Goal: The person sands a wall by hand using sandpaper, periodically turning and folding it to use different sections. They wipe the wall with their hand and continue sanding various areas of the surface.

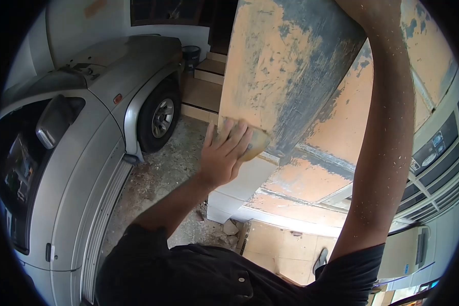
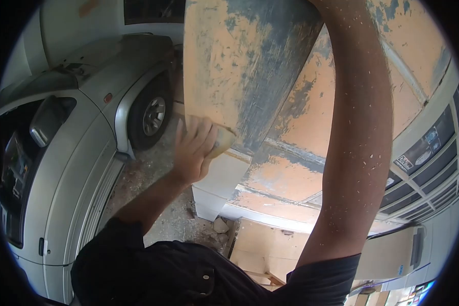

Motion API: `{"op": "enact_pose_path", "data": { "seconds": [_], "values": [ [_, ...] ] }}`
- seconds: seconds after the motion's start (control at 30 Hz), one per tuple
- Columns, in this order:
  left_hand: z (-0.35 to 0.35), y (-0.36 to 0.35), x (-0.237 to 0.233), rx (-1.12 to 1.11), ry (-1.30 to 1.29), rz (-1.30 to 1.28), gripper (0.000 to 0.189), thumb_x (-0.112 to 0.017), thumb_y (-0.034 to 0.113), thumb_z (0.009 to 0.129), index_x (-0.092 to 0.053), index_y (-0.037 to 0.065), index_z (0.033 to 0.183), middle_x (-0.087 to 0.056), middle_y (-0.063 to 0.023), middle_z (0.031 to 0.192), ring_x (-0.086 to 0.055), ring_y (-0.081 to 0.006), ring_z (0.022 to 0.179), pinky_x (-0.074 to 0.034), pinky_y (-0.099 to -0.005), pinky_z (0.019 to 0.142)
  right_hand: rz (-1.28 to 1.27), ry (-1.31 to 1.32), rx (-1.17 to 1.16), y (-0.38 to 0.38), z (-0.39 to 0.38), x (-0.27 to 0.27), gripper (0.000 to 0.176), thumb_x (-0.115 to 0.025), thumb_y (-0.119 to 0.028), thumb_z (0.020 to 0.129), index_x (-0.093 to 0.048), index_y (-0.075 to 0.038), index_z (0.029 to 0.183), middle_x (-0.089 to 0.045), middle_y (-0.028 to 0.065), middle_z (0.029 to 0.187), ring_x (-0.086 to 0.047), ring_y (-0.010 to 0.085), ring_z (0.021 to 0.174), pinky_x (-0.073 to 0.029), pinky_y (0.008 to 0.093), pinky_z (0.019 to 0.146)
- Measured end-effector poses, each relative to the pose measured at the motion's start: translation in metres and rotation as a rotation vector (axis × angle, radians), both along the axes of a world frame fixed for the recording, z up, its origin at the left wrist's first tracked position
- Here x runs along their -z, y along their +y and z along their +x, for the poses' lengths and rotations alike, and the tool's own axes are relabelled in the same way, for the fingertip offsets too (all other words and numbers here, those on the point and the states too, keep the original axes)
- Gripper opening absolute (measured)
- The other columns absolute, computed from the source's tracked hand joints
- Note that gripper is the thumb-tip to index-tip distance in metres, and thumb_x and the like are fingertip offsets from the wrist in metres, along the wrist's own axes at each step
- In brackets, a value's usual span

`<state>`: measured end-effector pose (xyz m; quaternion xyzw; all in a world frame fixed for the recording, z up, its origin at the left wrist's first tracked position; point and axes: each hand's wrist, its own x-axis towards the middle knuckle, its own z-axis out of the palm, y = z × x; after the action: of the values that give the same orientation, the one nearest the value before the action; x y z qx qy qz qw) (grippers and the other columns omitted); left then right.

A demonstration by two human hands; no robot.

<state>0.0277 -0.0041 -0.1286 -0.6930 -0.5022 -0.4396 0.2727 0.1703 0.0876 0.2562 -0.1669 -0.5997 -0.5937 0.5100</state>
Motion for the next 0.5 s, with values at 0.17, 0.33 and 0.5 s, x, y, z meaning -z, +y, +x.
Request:
{"op": "enact_pose_path", "data": {
  "seconds": [0.17,0.33,0.5],
  "values": [
    [-0.004,0.012,0.004,0.004,-0.020,0.091,0.055,-0.046,0.028,0.102,-0.051,-0.004,0.146,-0.050,-0.0268,0.152,-0.040,-0.0480,0.147,-0.008,-0.0690,0.121,0.062,0.016,0.070,0.012,0.001,-0.001,0.054,-0.047,-0.062,0.103,-0.056,-0.036,0.149,-0.041,0.0008,0.165,-0.026,0.0288,0.157,-0.012,0.0543,0.129],
    [0.001,0.031,-0.194,0.013,-0.044,0.424,0.053,-0.037,0.025,0.109,-0.044,-0.006,0.151,-0.043,-0.0278,0.158,-0.032,-0.0517,0.150,-0.012,-0.0700,0.120,0.041,0.020,0.068,0.005,-0.001,-0.002,0.053,-0.044,-0.061,0.104,-0.055,-0.037,0.150,-0.038,0.0006,0.166,-0.024,0.0287,0.158,-0.010,0.0555,0.129],
    [-0.009,0.027,-0.232,-0.042,-0.077,0.422,0.059,-0.046,0.027,0.109,-0.034,-0.002,0.159,-0.033,-0.0221,0.165,-0.031,-0.0447,0.152,-0.018,-0.0604,0.124,0.010,-0.010,0.079,0.002,0.003,-0.007,0.052,-0.044,-0.058,0.105,-0.055,-0.036,0.151,-0.039,0.0013,0.166,-0.025,0.0290,0.158,-0.010,0.0568,0.129]
  ]
}}
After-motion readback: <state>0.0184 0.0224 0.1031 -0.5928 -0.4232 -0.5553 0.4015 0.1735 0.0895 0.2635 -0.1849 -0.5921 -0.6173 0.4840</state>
